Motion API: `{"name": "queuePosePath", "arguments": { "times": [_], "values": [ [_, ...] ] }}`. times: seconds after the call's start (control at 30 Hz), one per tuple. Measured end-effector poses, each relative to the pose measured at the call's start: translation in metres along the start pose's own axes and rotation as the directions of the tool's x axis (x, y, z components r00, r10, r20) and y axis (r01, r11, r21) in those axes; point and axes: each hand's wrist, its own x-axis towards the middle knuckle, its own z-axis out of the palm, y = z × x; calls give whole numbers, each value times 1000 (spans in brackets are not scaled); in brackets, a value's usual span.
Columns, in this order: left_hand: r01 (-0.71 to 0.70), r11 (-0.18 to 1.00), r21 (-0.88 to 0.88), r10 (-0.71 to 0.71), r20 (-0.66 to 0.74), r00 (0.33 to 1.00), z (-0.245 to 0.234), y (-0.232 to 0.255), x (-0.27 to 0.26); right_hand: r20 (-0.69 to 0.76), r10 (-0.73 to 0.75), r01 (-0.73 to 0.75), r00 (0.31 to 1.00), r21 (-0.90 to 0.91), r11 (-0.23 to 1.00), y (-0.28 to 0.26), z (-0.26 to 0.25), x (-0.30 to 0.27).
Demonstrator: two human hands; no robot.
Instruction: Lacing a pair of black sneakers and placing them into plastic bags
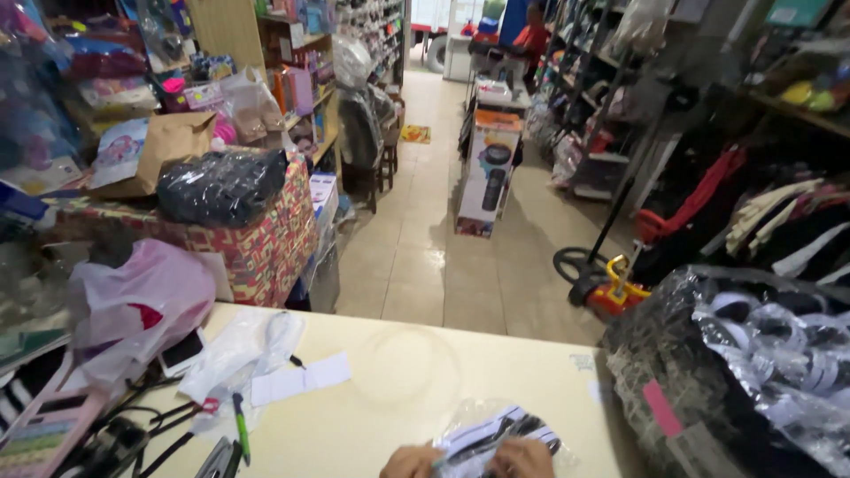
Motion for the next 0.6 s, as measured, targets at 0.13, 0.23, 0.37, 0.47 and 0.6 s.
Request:
{"name": "queuePosePath", "arguments": {
  "times": [0.13,0.23,0.37,0.47,0.6],
  "values": [
    [385,922,51,-371,408,834,-26,-11,13,-497,-28,57,867,44,997,-109,-52,11],
    [279,960,-18,-263,283,922,-33,-1,25,-327,-93,122,941,69,990,-99,-32,2],
    [-11,1000,20,9,135,991,-54,23,39,-326,-219,196,920,-102,975,-57,33,-31],
    [-204,978,-39,207,277,938,-74,21,37,-230,-362,296,904,-276,914,-18,75,-56],
    [-336,924,-182,374,607,701,-77,-50,-9,56,534,-529,843,-83,844,-11,101,-52]
  ]
}}
